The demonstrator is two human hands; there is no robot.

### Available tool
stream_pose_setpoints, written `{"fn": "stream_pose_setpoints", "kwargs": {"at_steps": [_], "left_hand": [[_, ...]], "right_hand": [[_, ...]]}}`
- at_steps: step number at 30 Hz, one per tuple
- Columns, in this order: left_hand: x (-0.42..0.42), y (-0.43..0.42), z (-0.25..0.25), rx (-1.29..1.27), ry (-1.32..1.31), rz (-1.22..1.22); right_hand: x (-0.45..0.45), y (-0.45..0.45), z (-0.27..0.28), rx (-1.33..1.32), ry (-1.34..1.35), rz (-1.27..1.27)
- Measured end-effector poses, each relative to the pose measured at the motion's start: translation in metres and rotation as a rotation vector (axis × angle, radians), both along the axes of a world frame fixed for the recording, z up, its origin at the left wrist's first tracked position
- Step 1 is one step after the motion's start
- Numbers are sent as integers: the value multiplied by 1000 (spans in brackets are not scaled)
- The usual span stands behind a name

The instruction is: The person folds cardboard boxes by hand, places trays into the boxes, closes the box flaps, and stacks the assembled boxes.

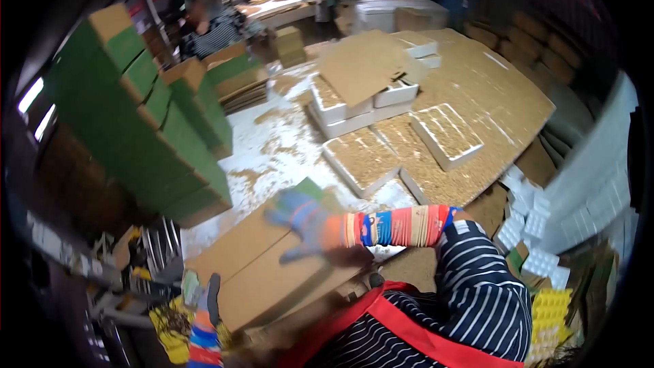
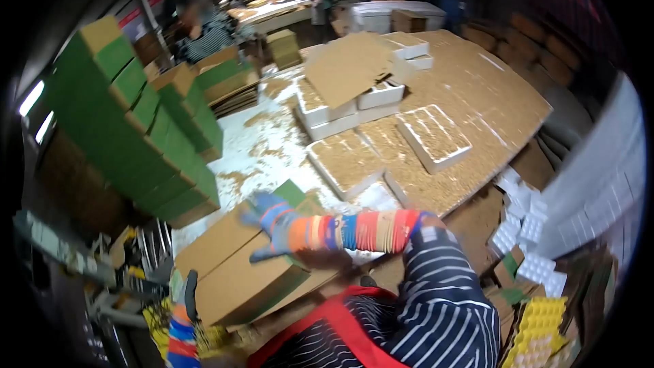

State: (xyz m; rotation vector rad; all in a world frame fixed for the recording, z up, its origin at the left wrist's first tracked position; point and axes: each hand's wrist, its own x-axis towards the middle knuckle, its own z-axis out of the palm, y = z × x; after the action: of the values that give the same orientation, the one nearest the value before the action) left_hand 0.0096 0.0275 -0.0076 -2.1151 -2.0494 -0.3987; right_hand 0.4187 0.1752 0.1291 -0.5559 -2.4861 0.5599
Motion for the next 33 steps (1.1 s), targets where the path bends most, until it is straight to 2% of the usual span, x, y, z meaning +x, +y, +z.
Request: {"fn": "stream_pose_setpoints", "kwargs": {"at_steps": [2, 3, 4, 5, 6, 7, 8, 9, 10, 11, 12, 14, 16, 17, 18, 19, 20, 22, 24, 25, 26, 27, 29, 30, 31, 33], "left_hand": [[43, 10, 76, -366, -767, 155], [67, 12, 111, -448, -1069, 189], [93, 9, 138, -436, -1231, 166], [111, 2, 132, -209, -1126, 61], [121, -8, 119, 7, -1010, -47], [121, -16, 86, -46, -792, -32], [121, -23, 52, -88, -561, -20], [121, -31, 18, -116, -342, -17], [122, -25, -2, 40, -276, -22], [114, -17, -19, 175, -953, 10], [130, -6, 16, 296, -1633, 58], [132, 11, 68, 176, -1393, 43], [138, 34, 104, 96, -1107, 86], [130, 41, 96, 21, -1098, 133], [118, 50, 81, -55, -1087, 180], [118, 59, 80, -83, -1105, 171], [118, 67, 79, -112, -1122, 163], [128, 74, 95, -88, -1213, 49], [123, 66, 88, -82, -997, 62], [116, 62, 80, -68, -982, 68], [116, 58, 82, -61, -968, 73], [116, 55, 82, -67, -1112, 83], [127, 57, 91, -69, -1079, 101], [131, 58, 95, -56, -1068, 109], [133, 60, 101, -87, -993, 85], [128, 57, 94, -81, -1002, 87]], "right_hand": [[-5, -13, -5, -644, 35, -271], [-4, -6, -8, -801, 174, -112], [3, 4, -10, -950, 314, 42], [17, 8, 5, -934, 366, -52], [28, 9, -10, -1027, 422, 13], [38, 10, -26, -1123, 476, 76], [51, -6, -23, -1082, 336, -38], [56, -13, -50, -825, 264, -104], [59, -13, -45, -556, 182, -166], [72, -24, -36, -472, 80, -214], [78, -27, -26, -579, -26, -220], [85, -16, -38, -532, 0, 33], [100, 25, -55, -420, -108, 158], [115, 54, -42, -524, -194, 31], [131, 99, -76, -562, -110, -210], [153, 139, -99, -329, -201, -504], [172, 166, -96, -101, -260, -714], [192, 223, -118, -331, -402, -1038], [182, 222, -157, -17, -620, -1157], [174, 215, -170, 125, -535, -1216], [170, 210, -170, 47, -504, -1133], [171, 197, -167, -32, -484, -1045], [175, 165, -147, -114, -524, -887], [176, 153, -124, -309, -531, -807], [182, 156, -126, -601, -77, -763], [233, 175, -177, -550, -172, -932]]}}
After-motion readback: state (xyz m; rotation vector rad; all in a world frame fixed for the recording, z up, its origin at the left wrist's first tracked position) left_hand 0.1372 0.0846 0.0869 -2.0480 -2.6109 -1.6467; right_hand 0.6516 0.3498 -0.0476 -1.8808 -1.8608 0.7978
